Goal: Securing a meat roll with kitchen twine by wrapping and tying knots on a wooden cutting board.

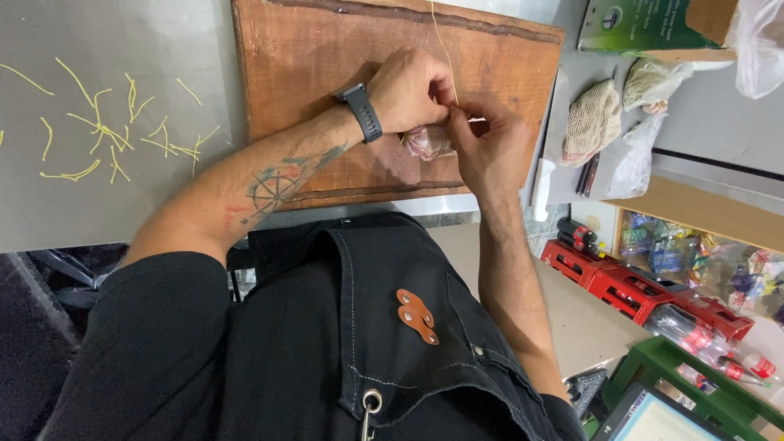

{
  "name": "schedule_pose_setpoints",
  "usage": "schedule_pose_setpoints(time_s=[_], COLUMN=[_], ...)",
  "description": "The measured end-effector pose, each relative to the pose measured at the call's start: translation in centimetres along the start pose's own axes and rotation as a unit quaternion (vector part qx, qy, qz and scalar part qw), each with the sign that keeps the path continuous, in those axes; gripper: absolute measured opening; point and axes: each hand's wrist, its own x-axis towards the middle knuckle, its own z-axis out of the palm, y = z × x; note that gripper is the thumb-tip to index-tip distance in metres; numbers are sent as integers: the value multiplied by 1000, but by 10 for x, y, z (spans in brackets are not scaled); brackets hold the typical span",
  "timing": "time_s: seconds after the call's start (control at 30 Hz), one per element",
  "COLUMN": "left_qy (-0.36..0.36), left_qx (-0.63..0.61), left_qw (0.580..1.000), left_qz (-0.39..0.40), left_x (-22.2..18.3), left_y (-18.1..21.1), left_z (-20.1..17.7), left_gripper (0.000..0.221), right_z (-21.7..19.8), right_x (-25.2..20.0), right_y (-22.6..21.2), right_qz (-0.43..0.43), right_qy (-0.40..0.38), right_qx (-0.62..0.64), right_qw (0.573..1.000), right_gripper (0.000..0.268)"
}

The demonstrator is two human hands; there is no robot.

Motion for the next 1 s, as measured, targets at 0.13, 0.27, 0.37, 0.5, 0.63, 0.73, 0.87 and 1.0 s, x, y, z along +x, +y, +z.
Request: schedule_pose_setpoints(time_s=[0.13,0.27,0.37,0.5,0.63,0.73,0.87,1.0], left_qy=[-1,-93,-116,-185,-201,-169,-117,-72], left_qx=[21,103,83,59,14,42,86,92], left_qw=[995,983,984,976,978,984,989,993], left_qz=[98,122,108,100,55,29,-3,32], left_x=[0,3,10,16,14,8,1,-6], left_y=[-7,-8,3,17,11,11,3,-3], left_z=[5,2,-25,-48,-40,-30,-12,2], left_gripper=[16,9,9,11,14,18,23,30], right_z=[5,8,7,11,26,37,51,60], right_x=[-5,-9,-13,-21,-33,-43,-56,-61], right_y=[17,30,27,33,49,62,83,91], right_qz=[14,0,-31,-49,-117,-167,-220,-217], right_qy=[19,39,44,49,97,132,165,182], right_qx=[44,66,80,46,44,21,-7,-13], right_qw=[999,997,995,996,987,977,961,959], right_gripper=[16,15,9,6,6,3,13,15])
